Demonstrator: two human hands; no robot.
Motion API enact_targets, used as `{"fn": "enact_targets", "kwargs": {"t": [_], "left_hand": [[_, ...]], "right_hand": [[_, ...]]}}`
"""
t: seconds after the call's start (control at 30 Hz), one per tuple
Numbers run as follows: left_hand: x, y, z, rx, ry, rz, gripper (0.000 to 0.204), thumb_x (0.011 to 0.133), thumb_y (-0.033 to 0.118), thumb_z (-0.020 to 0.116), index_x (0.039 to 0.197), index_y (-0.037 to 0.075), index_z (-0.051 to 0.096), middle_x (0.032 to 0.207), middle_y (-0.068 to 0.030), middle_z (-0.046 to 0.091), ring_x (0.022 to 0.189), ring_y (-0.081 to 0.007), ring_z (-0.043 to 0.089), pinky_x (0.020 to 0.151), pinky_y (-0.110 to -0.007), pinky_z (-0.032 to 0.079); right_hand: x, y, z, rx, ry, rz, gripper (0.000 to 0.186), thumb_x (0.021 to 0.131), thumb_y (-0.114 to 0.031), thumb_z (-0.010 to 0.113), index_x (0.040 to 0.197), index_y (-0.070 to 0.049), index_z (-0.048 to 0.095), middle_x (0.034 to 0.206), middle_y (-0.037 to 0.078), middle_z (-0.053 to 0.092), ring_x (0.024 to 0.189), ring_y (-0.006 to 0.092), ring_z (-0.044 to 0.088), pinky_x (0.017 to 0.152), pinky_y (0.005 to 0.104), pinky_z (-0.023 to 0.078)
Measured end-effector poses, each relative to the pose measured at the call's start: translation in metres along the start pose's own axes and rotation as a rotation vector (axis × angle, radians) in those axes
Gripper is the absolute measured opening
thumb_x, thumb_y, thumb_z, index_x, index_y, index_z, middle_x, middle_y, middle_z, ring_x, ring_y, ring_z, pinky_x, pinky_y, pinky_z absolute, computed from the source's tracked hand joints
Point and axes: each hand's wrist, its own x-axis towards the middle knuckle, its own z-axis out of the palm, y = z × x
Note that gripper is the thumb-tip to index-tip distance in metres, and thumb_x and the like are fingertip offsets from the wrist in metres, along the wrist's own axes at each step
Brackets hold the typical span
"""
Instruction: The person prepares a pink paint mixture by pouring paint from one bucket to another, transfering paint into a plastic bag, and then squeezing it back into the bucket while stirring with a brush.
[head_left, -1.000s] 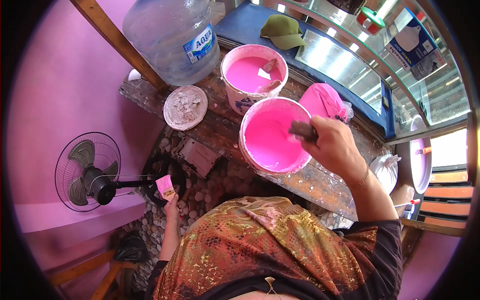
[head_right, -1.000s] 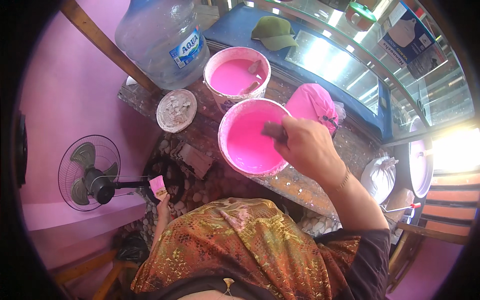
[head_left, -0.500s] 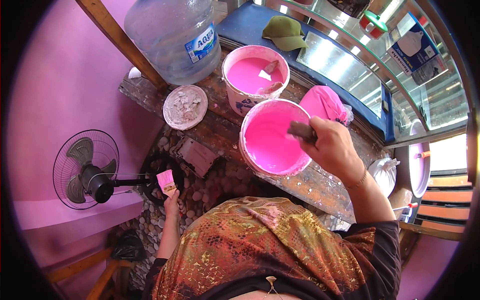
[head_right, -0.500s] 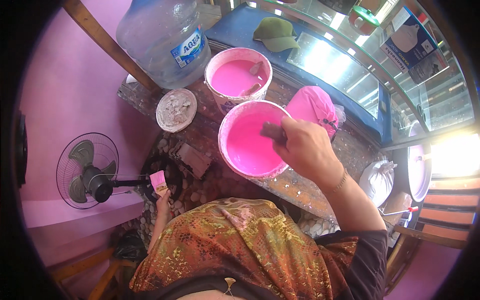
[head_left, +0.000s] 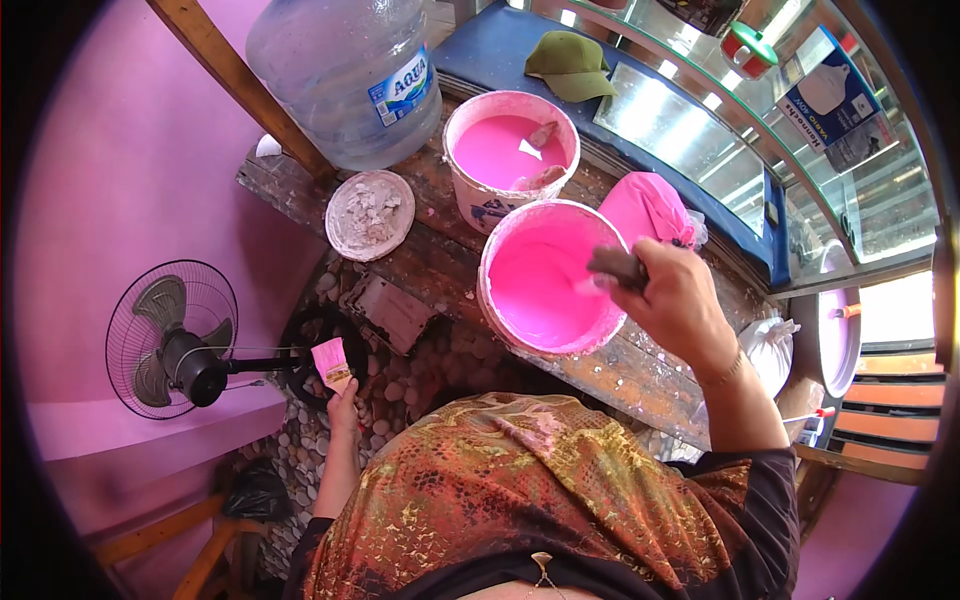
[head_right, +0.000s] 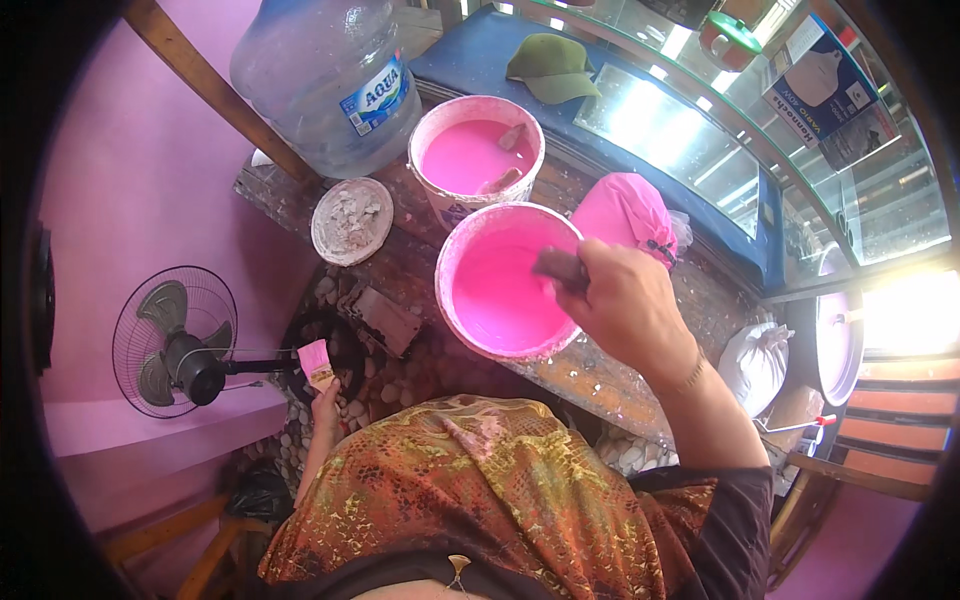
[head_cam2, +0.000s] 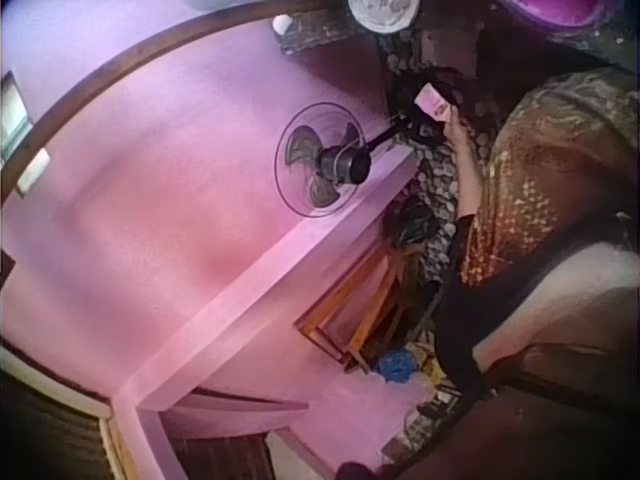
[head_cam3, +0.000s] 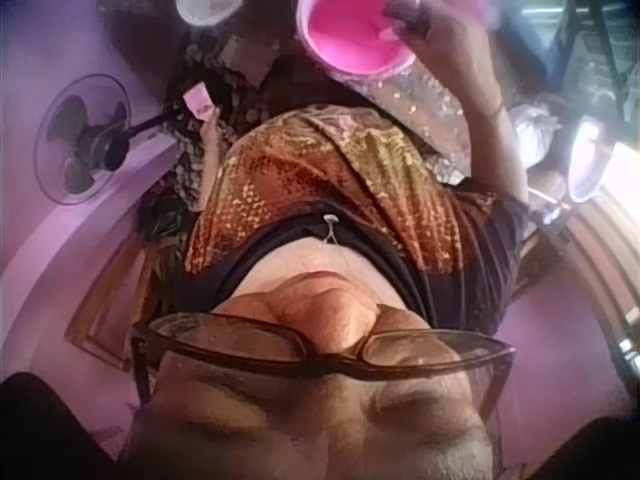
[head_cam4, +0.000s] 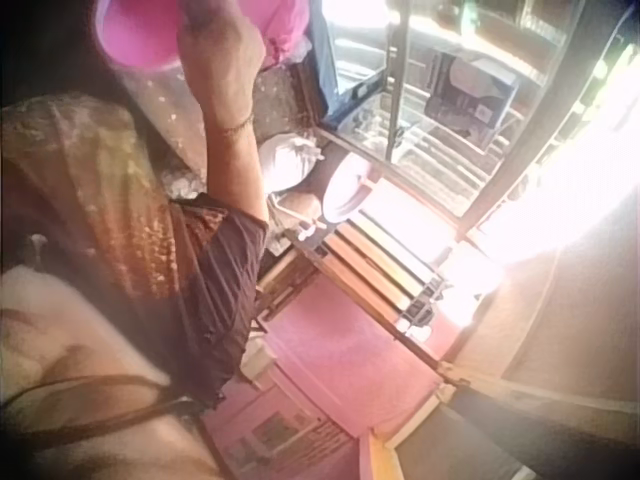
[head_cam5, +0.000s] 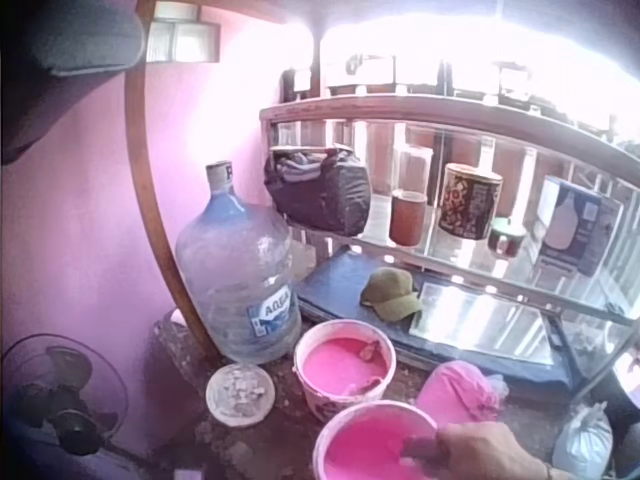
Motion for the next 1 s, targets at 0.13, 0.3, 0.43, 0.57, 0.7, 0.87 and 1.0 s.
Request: {"fn": "enact_targets", "kwargs": {"t": [0.13,0.3,0.43,0.57,0.7,0.87,1.0], "left_hand": [[0.0,-0.003,-0.001,-0.009,-0.008,-0.022,0.036,0.083,0.038,0.069,0.073,0.012,0.045,0.053,0.0,0.041,0.036,-0.0121,0.038,0.033,-0.028,0.028],[-0.005,0.005,0.018,0.043,-0.035,-0.035,0.038,0.082,0.039,0.069,0.073,0.012,0.044,0.054,0.0002,0.041,0.036,-0.0118,0.039,0.033,-0.027,0.029],[-0.003,0.005,0.014,0.061,-0.044,0.0,0.036,0.082,0.039,0.069,0.075,0.012,0.046,0.055,0.0005,0.042,0.037,-0.0114,0.039,0.033,-0.027,0.029],[0.011,-0.016,-0.005,0.017,-0.003,-0.032,0.033,0.083,0.039,0.068,0.078,0.013,0.048,0.055,0.0007,0.043,0.037,-0.0112,0.039,0.034,-0.026,0.03],[0.014,-0.019,0.0,0.036,-0.04,-0.053,0.032,0.083,0.038,0.068,0.081,0.012,0.049,0.057,0.0004,0.044,0.039,-0.0112,0.04,0.035,-0.026,0.03],[0.017,-0.022,-0.004,0.021,-0.056,-0.067,0.031,0.083,0.037,0.068,0.083,0.013,0.05,0.057,0.0009,0.044,0.04,-0.0109,0.04,0.037,-0.026,0.031],[0.017,-0.004,0.004,0.008,-0.091,-0.062,0.032,0.083,0.038,0.069,0.082,0.013,0.049,0.057,0.0011,0.044,0.041,-0.0105,0.041,0.037,-0.026,0.031]], "right_hand": [[-0.01,-0.009,0.002,0.26,-0.189,-0.053,0.027,0.072,-0.015,0.076,0.075,-0.001,0.052,0.068,0.017,0.06,0.063,0.0345,0.061,0.057,0.0402,0.047],[0.011,0.0,0.034,0.412,0.117,0.009,0.03,0.073,-0.017,0.076,0.076,-0.001,0.051,0.071,0.019,0.059,0.064,0.0364,0.06,0.057,0.0415,0.046],[0.0,0.005,0.012,0.062,0.074,0.01,0.031,0.075,-0.023,0.075,0.077,-0.002,0.053,0.068,0.018,0.058,0.066,0.0375,0.059,0.059,0.0438,0.045],[-0.015,0.003,-0.001,0.158,-0.127,0.047,0.025,0.078,-0.018,0.074,0.085,-0.001,0.058,0.069,0.013,0.062,0.063,0.0318,0.062,0.058,0.0379,0.047],[-0.022,0.012,-0.004,0.804,0.029,0.237,0.026,0.084,-0.008,0.07,0.109,-0.003,0.065,0.085,-0.001,0.068,0.075,0.0058,0.06,0.062,0.0214,0.047],[-0.048,0.015,-0.05,0.724,0.291,0.382,0.03,0.078,-0.005,0.072,0.106,0.003,0.064,0.086,0.003,0.067,0.067,0.0039,0.055,0.056,0.0182,0.042],[-0.083,0.019,-0.078,0.682,0.51,0.409,0.035,0.078,-0.003,0.068,0.111,0.003,0.06,0.07,0.0,0.06,0.052,0.0011,0.043,0.045,0.0163,0.028]]}}
